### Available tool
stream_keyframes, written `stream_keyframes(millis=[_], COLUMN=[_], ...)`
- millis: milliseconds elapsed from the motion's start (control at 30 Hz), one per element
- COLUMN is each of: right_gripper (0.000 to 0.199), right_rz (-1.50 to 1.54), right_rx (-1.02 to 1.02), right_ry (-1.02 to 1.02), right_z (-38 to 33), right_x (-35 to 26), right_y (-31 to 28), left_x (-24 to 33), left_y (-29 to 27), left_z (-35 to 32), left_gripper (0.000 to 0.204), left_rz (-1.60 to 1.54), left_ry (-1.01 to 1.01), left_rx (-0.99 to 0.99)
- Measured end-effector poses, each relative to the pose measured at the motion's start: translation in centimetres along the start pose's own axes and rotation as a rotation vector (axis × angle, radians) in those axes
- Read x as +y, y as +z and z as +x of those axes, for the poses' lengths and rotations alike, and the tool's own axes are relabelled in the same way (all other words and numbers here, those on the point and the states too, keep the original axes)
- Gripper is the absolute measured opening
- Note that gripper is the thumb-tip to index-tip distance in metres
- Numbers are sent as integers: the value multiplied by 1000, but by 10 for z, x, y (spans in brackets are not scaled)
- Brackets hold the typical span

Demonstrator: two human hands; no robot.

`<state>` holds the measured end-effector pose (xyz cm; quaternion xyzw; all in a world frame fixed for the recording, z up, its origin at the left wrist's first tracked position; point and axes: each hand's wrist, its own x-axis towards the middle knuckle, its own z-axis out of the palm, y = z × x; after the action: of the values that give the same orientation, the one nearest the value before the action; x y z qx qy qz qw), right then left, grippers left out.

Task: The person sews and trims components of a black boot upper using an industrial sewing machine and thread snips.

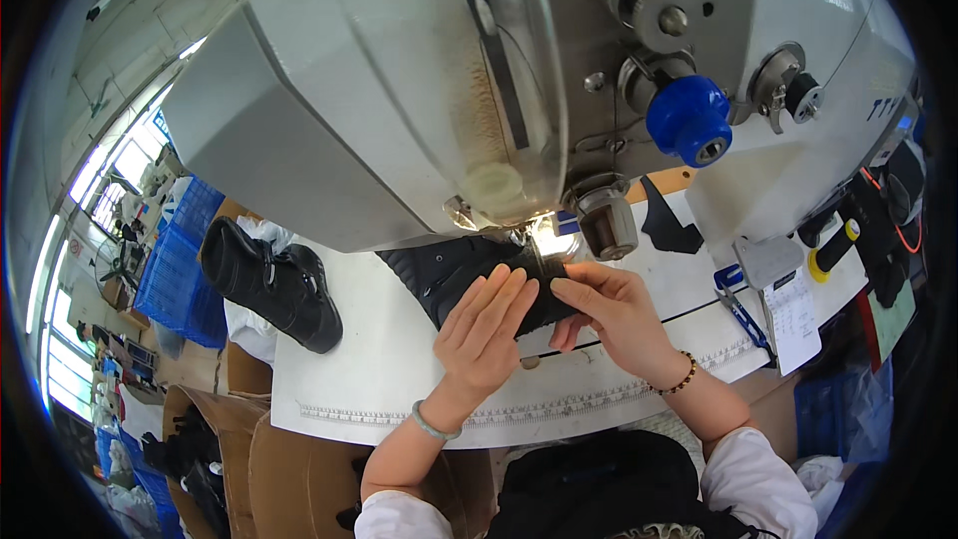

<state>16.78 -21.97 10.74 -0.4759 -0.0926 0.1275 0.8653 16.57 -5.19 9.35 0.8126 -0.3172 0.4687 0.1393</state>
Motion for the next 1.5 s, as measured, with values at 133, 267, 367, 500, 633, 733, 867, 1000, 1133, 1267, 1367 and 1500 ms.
stream_keyframes(millis=[133,267,367,500,633,733,867,1000,1133,1267,1367,1500], right_gripper=[21,19,20,21,22,20,40,50,49,47,46,44], right_rz=[76,143,136,153,24,-237,-1095,-1288,-1313,-1333,-1356,-1416], right_rx=[-8,32,25,-34,-153,-57,11,-149,-192,-167,-162,-97], right_ry=[43,25,28,99,136,-90,-928,-1012,-1273,-1323,-1313,-1303], right_z=[-1,-2,-1,0,-5,-8,3,17,37,39,38,36], right_x=[-2,0,1,-7,-21,-15,-5,-9,-2,1,-1,-3], right_y=[-2,1,2,-12,-20,-18,-27,-31,-41,-40,-39,-39], left_x=[2,2,-8,-11,-14,-13,-12,-10,-9,-8,-8,-7], left_y=[-6,-9,-7,-4,-1,1,0,-2,0,2,2,5], left_z=[3,8,4,1,1,0,-1,0,3,0,-1,-1], left_gripper=[35,31,26,25,23,21,21,21,21,21,20,21], left_rz=[-36,-126,-87,-2,79,57,65,61,22,59,51,44], left_ry=[4,33,152,287,372,350,334,329,291,294,298,281], left_rx=[-66,-89,-68,-16,14,45,45,36,70,79,93,93])
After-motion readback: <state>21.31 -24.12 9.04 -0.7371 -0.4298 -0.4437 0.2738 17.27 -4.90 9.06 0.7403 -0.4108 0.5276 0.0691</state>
